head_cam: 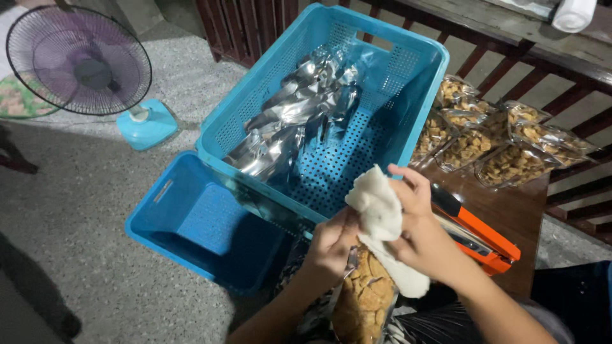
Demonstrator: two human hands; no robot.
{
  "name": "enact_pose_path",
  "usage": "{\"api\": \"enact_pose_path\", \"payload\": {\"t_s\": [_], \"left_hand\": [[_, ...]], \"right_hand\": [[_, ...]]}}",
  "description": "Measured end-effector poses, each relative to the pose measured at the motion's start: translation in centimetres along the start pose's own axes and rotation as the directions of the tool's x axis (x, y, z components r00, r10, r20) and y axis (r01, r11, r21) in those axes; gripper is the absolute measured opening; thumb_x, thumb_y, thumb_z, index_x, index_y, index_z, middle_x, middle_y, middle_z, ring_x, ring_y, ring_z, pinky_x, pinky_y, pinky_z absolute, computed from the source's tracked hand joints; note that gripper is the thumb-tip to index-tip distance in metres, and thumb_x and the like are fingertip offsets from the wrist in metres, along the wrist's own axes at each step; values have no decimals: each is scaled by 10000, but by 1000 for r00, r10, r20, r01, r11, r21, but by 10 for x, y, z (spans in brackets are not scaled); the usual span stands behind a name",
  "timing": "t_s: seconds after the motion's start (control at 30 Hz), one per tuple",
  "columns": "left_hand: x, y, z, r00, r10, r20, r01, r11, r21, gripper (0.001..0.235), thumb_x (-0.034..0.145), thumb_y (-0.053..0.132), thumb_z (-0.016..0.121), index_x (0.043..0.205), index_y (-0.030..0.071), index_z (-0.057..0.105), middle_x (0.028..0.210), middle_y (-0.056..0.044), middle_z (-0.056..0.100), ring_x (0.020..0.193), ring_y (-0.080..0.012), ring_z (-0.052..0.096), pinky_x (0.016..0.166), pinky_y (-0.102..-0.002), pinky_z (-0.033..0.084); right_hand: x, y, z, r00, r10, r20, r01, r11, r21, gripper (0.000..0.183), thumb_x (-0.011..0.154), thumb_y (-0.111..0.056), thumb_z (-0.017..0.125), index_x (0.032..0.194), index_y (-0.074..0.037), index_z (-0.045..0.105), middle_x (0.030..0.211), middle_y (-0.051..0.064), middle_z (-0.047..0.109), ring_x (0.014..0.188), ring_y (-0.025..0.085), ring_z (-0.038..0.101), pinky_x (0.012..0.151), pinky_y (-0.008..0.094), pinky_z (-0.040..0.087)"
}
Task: The person sits on the floor and repeatedly picks up clear plastic bags filled with snacks from a blue basket. They wipe the bags with a white cloth, fold the top, and seal them using an orange stapler before placing them on a wooden table.
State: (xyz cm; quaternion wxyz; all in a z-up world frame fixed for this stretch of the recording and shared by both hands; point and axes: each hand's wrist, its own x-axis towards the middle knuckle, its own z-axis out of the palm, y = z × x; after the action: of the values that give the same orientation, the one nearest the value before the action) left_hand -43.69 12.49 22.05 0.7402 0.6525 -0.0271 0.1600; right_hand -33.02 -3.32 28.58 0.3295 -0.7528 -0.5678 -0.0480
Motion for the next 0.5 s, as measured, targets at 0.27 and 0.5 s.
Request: {"api": "enact_pose_path", "payload": {"t_s": [0.27, 0.5], "left_hand": [[5, -14, 1, 997, -53, -52, 60, 987, 148, 354, 1090, 277, 466, 1169, -6, 664, 826, -57, 712, 719, -96, 616, 677, -285, 514], [12, -12, -3, 978, -207, 10, 207, 978, -21, 396, 1089, 305, 479, 1228, 9, 702, 906, -4, 733, 799, -47, 592, 736, -255, 515]], "right_hand": [[-5, 5, -2, 991, -11, 132, 13, 1000, -18, 416, 749, -95, 703, 1164, -124, 725, 1531, 146, 430, 1501, 464, 188, 1191, 617, 196], [-15, 1, -19, 997, -14, 73, 51, 837, -544, 411, 769, -345, 709, 1136, -159, 726, 1483, 66, 509, 1438, 439, 256, 1118, 643, 247]]}}
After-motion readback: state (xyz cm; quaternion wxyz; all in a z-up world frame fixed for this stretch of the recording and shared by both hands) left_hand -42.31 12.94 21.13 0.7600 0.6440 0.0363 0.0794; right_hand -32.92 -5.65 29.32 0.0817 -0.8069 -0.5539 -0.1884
